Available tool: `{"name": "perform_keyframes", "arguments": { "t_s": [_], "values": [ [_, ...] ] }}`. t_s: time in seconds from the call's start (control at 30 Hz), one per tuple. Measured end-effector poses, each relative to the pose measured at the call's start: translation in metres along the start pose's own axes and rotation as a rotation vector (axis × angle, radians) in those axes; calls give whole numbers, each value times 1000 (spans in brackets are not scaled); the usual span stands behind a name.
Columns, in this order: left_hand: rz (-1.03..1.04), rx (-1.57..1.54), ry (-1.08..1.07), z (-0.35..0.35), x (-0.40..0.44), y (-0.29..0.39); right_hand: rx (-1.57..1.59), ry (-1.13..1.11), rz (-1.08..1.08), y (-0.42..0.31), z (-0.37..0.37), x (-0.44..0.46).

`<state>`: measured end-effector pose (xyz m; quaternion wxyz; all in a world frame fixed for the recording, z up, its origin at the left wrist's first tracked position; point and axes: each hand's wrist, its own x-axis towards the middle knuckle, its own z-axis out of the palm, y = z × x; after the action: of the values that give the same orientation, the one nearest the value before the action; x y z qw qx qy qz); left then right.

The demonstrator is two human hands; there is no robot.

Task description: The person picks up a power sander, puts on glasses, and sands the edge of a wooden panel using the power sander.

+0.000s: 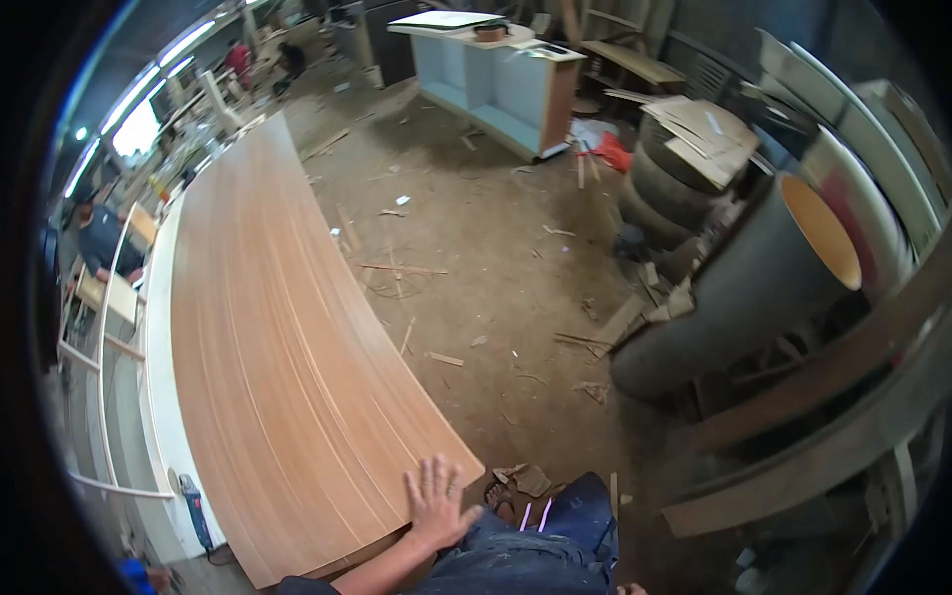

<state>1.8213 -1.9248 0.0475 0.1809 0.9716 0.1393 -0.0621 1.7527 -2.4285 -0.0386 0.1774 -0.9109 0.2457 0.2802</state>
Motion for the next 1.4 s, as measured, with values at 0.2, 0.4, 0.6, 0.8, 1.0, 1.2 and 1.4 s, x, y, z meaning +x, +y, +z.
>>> {"name": "perform_keyframes", "arguments": {
  "t_s": [0.2, 0.4, 0.6, 0.8, 1.0, 1.2, 1.4],
  "values": [
    [-334, -131, 97, -68, 128, -32, -135, -128, -114, -111, -46, 132],
    [-1177, 64, 333, -50, 220, -98, -212, -185, -278, -242, -119, 276],
    [60, -181, 210, -55, 295, 70, -297, -238, -404, -340, -168, 368],
    [-1047, 3, 553, -90, 299, -46, -441, -320, -496, -439, -181, 441],
    [-1343, -44, 343, -112, 373, -92, -527, -317, -518, -601, -162, 501],
    [-1023, -73, 293, -178, 522, -170, -578, -269, -516, -803, -144, 512],
    [-969, -114, 612, -255, 635, -296, -635, -299, -631, -981, -119, 509]
  ]
}}
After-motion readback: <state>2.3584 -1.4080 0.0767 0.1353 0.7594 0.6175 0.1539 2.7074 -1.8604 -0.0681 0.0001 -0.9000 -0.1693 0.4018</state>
